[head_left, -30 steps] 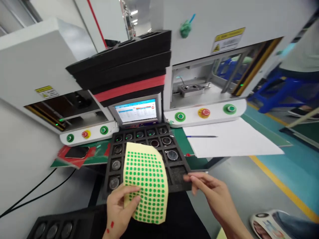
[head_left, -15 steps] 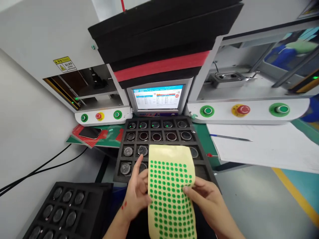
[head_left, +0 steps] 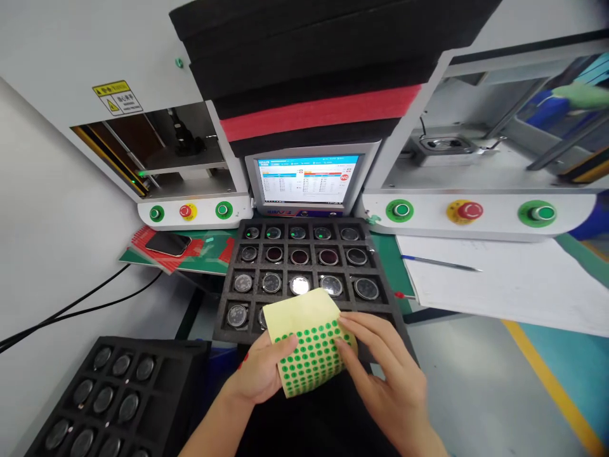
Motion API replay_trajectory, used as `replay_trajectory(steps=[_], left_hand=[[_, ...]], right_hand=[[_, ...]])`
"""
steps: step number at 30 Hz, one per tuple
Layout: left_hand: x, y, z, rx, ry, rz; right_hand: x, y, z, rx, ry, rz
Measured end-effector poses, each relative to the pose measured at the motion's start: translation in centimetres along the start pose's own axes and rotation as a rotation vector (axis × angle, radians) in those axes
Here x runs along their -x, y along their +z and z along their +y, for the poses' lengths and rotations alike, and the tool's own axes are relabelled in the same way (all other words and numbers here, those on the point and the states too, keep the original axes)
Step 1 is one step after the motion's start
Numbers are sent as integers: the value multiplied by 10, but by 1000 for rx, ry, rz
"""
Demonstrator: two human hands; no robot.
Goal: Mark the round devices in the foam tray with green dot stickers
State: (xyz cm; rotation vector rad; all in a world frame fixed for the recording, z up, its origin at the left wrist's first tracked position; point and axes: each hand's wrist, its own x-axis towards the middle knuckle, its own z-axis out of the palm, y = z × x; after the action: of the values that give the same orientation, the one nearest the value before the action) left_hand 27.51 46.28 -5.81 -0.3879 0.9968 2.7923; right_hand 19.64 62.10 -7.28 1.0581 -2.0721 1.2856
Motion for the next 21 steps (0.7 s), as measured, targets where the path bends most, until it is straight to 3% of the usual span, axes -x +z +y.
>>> replay_trajectory(steps=[8,14,21], left_hand=[[9,-15,-6,-195,12,-70],[17,-5,4,-508,15,-37],[25,-2,7,-615,21,-13]], right_hand=[[0,2,-3,-79,68,-18],[5,1,-4,-71,102,-8],[6,4,-8,-42,54,41]])
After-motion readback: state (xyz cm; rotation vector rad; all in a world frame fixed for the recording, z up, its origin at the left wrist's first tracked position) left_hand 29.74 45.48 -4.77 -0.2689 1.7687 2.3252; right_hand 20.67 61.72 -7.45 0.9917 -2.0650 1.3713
